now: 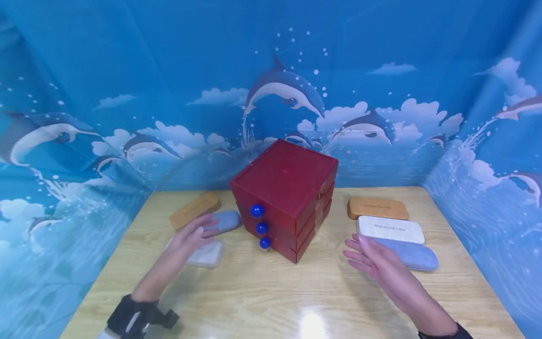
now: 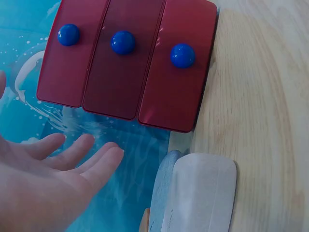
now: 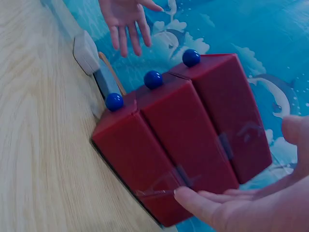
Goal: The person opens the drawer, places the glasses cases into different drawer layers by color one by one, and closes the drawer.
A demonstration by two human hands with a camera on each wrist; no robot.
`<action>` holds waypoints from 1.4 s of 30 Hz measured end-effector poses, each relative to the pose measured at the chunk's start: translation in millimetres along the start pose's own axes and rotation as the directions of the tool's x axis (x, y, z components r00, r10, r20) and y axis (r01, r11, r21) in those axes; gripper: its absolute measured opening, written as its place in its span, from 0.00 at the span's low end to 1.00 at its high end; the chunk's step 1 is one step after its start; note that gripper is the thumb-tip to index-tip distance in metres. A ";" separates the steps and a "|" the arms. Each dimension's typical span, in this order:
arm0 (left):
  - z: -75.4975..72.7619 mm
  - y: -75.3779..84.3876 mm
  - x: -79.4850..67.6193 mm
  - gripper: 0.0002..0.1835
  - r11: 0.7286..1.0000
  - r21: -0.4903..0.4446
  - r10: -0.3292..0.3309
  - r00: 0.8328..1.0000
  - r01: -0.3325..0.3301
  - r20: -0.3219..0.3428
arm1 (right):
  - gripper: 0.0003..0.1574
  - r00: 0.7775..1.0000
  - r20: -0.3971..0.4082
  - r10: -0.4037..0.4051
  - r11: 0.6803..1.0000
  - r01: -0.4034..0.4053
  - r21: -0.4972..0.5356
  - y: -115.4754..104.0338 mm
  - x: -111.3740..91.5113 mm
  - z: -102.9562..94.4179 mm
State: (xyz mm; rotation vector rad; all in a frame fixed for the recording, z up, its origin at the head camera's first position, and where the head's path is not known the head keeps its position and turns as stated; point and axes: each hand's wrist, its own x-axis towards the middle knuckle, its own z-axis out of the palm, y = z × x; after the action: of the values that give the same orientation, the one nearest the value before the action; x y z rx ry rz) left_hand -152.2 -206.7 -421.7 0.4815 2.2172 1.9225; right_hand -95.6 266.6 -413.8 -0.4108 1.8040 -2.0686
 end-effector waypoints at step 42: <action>18.3 32.7 111.7 0.33 0.975 -0.216 -0.027 0.987 0.061 0.156 | 0.38 0.990 -0.064 0.122 0.907 -0.085 0.412 -2.1 83.8 65.5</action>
State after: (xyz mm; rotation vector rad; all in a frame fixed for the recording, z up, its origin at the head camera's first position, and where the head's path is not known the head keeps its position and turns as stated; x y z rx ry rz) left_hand -246.1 -147.0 -383.1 0.5207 1.8789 2.0042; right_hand -141.3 170.9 -404.2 -0.1044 1.3458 -2.3393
